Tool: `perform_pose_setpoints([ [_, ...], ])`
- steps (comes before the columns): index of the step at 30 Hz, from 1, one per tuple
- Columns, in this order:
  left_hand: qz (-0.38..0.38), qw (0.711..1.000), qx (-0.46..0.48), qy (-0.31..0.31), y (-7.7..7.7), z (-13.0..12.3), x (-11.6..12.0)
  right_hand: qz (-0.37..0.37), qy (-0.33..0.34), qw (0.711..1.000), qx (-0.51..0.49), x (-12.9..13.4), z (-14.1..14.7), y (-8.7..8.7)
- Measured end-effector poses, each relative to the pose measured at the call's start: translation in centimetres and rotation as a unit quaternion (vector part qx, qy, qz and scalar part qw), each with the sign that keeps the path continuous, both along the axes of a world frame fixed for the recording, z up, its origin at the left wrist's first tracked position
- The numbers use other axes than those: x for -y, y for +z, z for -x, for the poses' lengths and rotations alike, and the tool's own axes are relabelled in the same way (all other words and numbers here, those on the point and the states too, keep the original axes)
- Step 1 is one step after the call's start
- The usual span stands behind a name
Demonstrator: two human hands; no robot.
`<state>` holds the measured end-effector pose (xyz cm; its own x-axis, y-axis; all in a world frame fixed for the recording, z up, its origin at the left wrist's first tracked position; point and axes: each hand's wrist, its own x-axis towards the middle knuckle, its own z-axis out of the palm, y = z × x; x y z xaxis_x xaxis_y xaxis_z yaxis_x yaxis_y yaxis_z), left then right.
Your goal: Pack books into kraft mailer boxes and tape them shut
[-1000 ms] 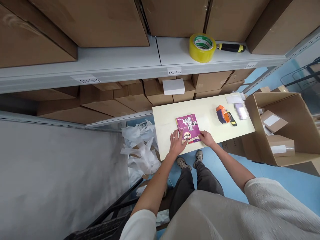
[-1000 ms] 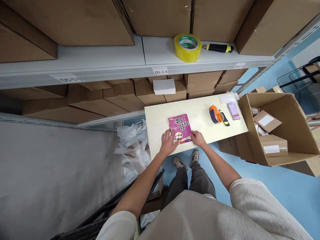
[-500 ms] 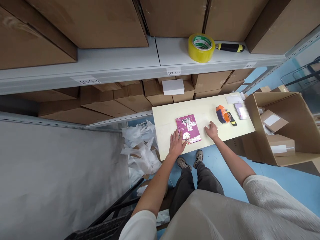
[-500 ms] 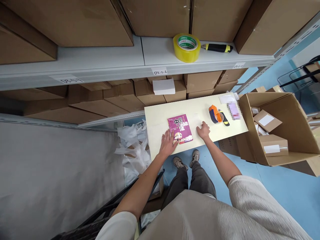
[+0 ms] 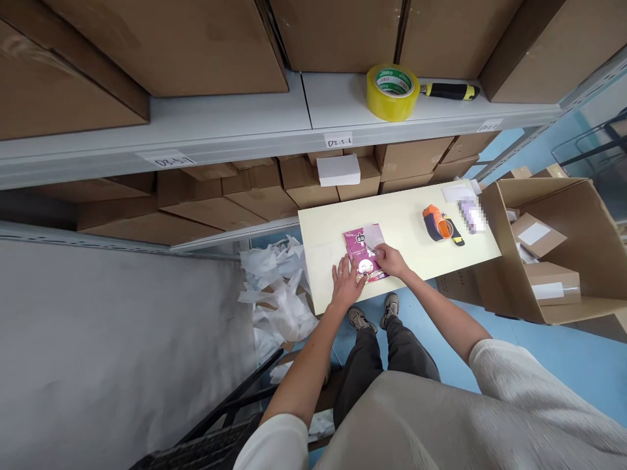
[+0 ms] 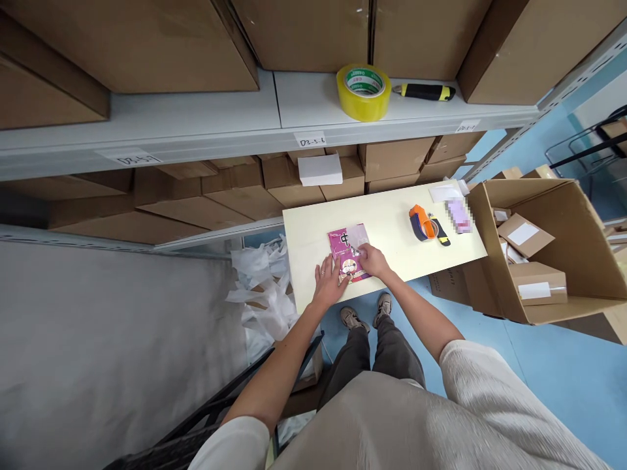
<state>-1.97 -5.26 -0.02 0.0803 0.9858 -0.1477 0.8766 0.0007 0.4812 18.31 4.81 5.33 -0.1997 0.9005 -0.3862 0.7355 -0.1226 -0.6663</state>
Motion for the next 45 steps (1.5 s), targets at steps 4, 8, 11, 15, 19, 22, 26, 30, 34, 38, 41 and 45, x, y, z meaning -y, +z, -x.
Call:
perform_pose_setpoints([
  [4,-0.008,0.999,0.023,0.024,0.9,-0.6,-0.4,-0.006,0.023,1.000,0.011,0.9,1.1,-0.5],
  [8,-0.043,0.997,0.059,0.001,2.4,-2.2,-1.3,-0.001,-0.001,1.000,-0.025,1.3,0.5,-0.9],
  [11,-0.040,0.994,0.082,-0.054,3.1,-3.4,-1.8,0.021,-0.026,0.998,-0.049,1.2,-0.3,-1.2],
  [15,-0.029,0.995,0.079,-0.056,3.2,-4.3,-1.6,-0.033,-0.100,0.994,0.016,0.5,-1.2,-1.6],
  [19,-0.017,0.997,0.070,-0.041,3.2,-4.6,-1.3,0.014,-0.141,0.988,0.066,-0.4,-1.4,-1.8],
  [22,-0.008,0.997,0.062,-0.047,3.4,-4.6,-1.2,0.066,-0.157,0.984,0.049,-1.1,-1.1,-1.6],
  [26,-0.010,0.995,0.081,-0.051,3.6,-4.5,-1.6,0.089,-0.148,0.985,0.002,-1.7,-0.7,-0.6],
  [30,-0.011,0.989,0.137,-0.051,3.7,-5.0,-3.0,0.026,-0.154,0.987,-0.030,-2.2,-1.3,1.2],
  [34,-0.019,0.973,0.220,-0.068,3.9,-6.9,-5.1,-0.022,-0.159,0.987,-0.010,-2.9,-3.2,3.6],
  [38,-0.002,0.960,0.274,-0.062,4.5,-9.4,-6.7,-0.064,-0.161,0.985,0.026,-3.6,-5.4,5.6],
  [41,0.016,0.946,0.323,-0.038,5.1,-10.4,-7.1,-0.076,-0.164,0.983,0.035,-3.7,-6.2,6.6],
  [45,0.035,0.910,0.411,0.041,6.2,-10.1,-7.1,-0.045,-0.157,0.984,-0.063,-3.3,-5.9,6.9],
])
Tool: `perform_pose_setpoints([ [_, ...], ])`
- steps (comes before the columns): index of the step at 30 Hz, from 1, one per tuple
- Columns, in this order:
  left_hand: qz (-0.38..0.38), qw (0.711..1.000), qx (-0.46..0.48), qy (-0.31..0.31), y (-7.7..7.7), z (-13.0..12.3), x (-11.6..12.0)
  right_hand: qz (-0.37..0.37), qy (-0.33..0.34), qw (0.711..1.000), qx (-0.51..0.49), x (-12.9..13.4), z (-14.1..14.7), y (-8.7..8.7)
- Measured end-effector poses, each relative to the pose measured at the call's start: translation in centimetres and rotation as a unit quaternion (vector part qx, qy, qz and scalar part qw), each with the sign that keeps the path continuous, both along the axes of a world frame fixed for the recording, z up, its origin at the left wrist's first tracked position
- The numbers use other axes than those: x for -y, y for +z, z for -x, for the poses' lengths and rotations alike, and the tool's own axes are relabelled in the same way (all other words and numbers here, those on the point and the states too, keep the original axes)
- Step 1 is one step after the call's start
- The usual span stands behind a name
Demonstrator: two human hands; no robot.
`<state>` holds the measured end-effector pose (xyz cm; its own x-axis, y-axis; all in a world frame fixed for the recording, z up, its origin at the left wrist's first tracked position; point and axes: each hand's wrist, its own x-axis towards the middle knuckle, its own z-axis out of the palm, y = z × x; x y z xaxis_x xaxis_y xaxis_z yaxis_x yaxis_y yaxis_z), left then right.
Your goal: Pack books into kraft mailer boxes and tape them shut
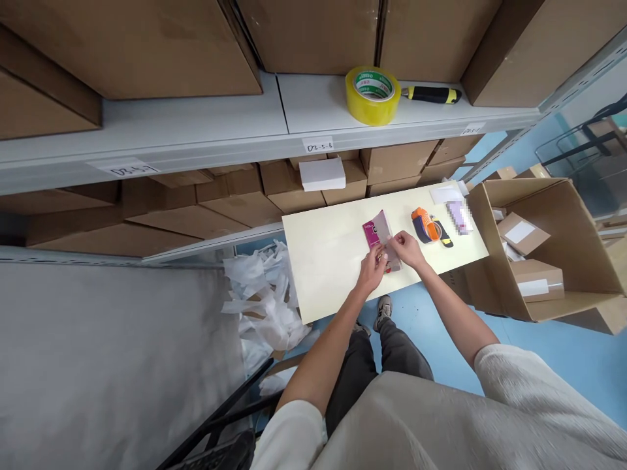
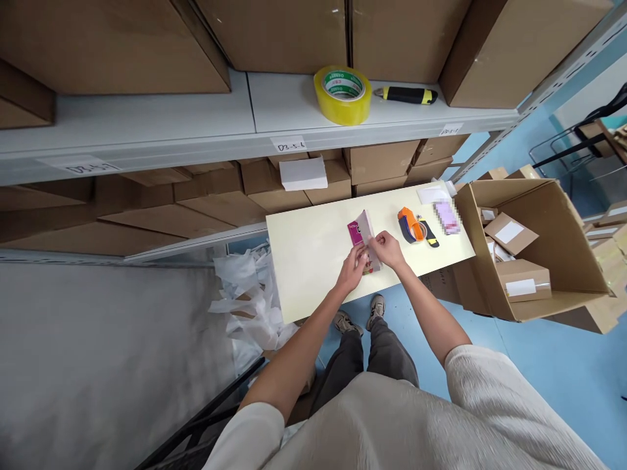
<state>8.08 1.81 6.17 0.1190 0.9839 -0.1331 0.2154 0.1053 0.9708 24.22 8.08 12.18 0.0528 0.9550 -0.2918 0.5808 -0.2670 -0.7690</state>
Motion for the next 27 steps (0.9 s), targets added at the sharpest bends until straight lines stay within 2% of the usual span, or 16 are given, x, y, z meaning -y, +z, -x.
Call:
perform_pose_setpoints([
  [4,0.042,0.996,0.039,0.074,0.9,1.7,0.2,0.058,0.017,0.984,-0.165,0.4,1.7,-0.7],
  [8,0.072,0.986,0.056,0.141,0.8,4.0,0.6,0.100,0.101,0.964,-0.224,0.8,3.8,-2.1],
  [11,0.102,0.977,0.036,0.186,0.0,6.0,1.2,0.104,0.137,0.964,-0.201,1.0,4.6,-3.5],
  [15,0.123,0.961,-0.051,0.241,-1.9,8.4,1.4,0.069,0.045,0.994,-0.072,1.3,4.6,-5.8],
  [18,0.158,0.956,-0.070,0.237,-3.2,9.7,1.1,0.084,0.002,0.996,-0.025,1.6,4.6,-7.2],
  [22,0.212,0.945,-0.088,0.232,-4.4,10.3,0.8,0.117,0.006,0.993,-0.025,2.1,5.0,-7.9],
  [25,0.186,0.937,-0.139,0.262,-4.8,10.2,1.6,0.119,0.000,0.993,-0.024,2.2,5.3,-8.0],
  [27,0.149,0.937,-0.179,0.260,-4.8,9.9,2.4,0.114,-0.002,0.993,-0.021,2.1,5.4,-8.0],
])
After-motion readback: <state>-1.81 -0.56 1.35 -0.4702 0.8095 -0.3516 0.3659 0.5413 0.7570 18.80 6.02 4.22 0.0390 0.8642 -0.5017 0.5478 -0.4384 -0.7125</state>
